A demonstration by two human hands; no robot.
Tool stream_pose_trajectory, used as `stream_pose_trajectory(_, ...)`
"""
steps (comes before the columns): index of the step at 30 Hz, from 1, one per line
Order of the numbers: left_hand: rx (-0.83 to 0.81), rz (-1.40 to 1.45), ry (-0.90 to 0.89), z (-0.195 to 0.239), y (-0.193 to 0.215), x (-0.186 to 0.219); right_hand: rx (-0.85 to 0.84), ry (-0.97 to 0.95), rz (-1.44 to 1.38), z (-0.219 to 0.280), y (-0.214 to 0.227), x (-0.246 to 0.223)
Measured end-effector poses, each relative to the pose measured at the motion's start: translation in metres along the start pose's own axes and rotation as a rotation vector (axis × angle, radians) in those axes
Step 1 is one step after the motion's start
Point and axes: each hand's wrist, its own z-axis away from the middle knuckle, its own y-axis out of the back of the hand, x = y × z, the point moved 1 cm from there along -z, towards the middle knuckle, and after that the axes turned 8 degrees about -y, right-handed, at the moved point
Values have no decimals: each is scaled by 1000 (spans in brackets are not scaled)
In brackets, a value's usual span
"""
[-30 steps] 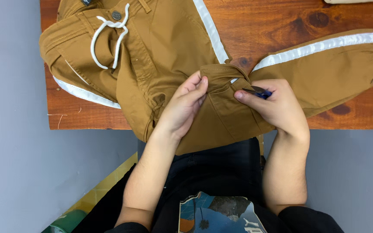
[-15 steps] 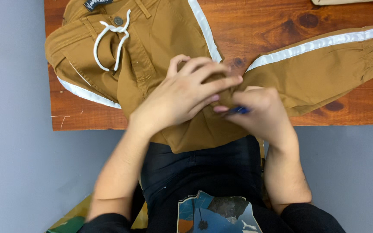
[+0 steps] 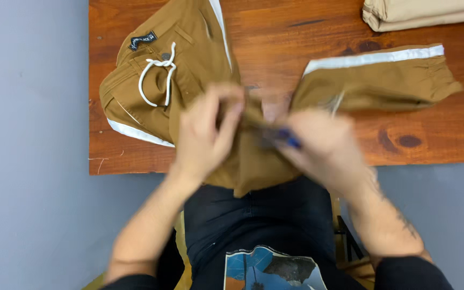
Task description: The person uses a seam ripper to carefully cut and remove the stitching from the waistband and pockets of a pair of brown pants. They manipulate the fabric to access different seams and remove threads.
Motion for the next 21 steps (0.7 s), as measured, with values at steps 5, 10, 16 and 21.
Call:
stream_pose_trajectory(5, -199, -175, 248, 68, -18, -16, -62, 181, 106, 45, -48, -17)
stream_pose_trajectory(10, -378, -73, 307, 45, -14, -18, -70, 190, 74, 56, -53, -21)
stream_pose_trajectory(16, 156, 1146, 849, 59, -54, -59, 176, -27, -17, 72, -52, 1)
stream_pose_trajectory(21, 227, 1172, 684, 32, -25, -45, 245, -177, 59, 83, -52, 10)
